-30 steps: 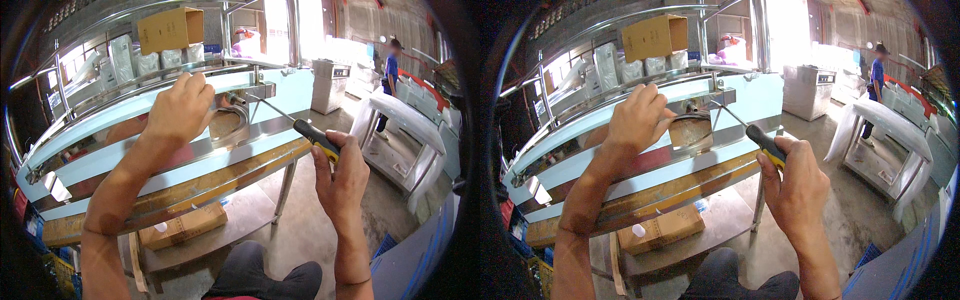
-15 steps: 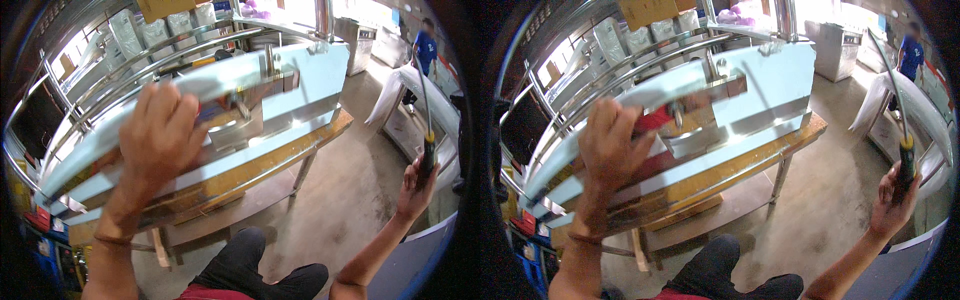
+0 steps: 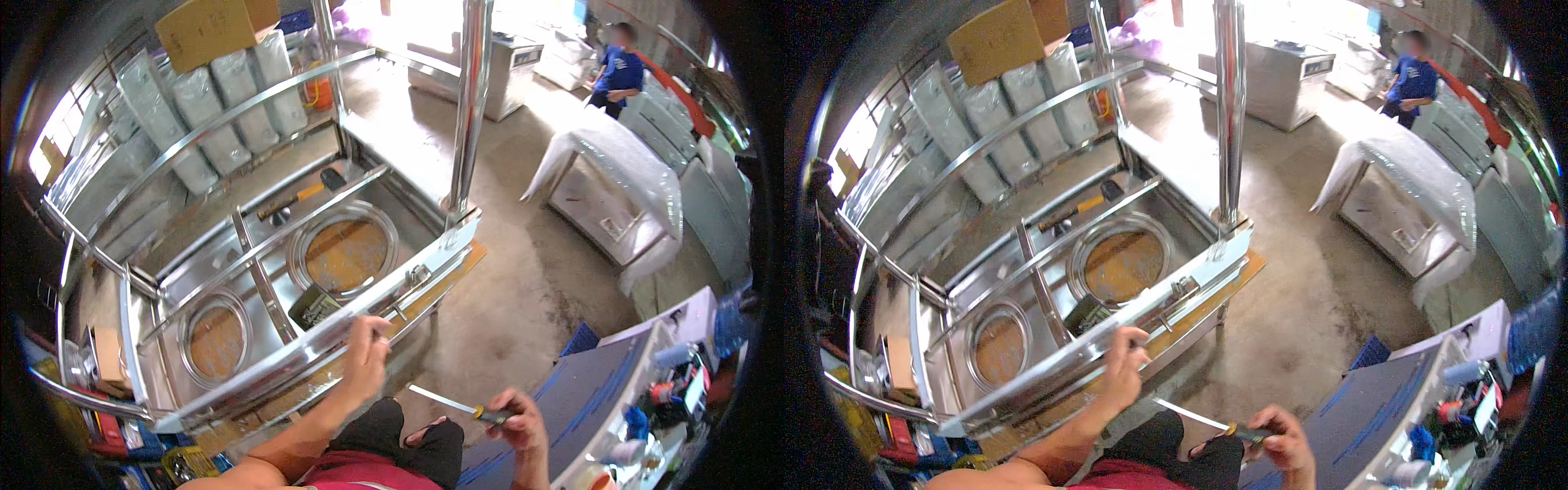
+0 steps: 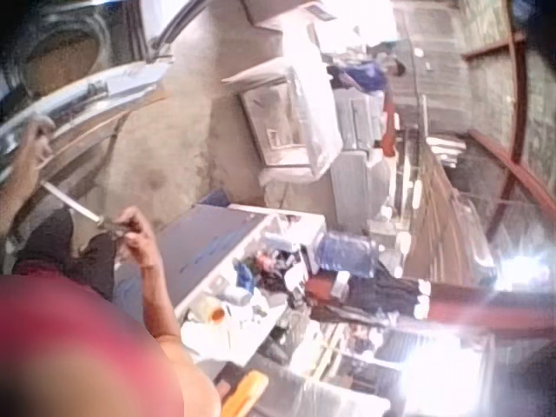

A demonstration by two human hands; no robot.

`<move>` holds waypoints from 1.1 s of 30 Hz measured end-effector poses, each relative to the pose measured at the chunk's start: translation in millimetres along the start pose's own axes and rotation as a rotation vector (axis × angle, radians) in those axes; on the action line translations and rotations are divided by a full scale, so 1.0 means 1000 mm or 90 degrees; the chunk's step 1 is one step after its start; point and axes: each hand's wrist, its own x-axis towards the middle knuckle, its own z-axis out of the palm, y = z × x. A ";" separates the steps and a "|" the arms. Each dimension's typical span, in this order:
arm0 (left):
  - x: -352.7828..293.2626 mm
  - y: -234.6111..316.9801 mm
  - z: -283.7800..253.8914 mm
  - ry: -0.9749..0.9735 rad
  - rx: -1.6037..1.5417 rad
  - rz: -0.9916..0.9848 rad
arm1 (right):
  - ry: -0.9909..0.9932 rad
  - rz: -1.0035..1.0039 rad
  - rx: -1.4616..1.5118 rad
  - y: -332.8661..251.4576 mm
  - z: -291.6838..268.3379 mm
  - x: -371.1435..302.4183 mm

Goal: The person opens a yellow toolbox, selects a screwdriver, and uses it to tighten screws on a stainless steel frame with circular cutouts. The person adjusts the frame and continues fastening components while working in a workshop environment.

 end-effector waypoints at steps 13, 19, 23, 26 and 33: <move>-0.186 0.007 -0.004 -0.460 -0.455 -0.500 | 0.067 -0.077 -0.006 0.067 0.157 -0.129; -0.303 0.016 -0.103 -0.243 -0.273 -0.596 | 0.006 0.003 -0.122 0.120 0.192 -0.161; -0.348 0.021 -0.185 -0.113 -0.311 -0.450 | 0.016 -0.023 -0.237 0.173 0.231 -0.184; -0.360 0.040 -0.248 -0.040 -0.353 -0.496 | -0.051 0.011 -0.295 0.201 0.259 -0.191; -0.357 0.060 -0.363 -0.066 -0.423 -0.413 | -0.015 0.022 -0.411 0.262 0.318 -0.198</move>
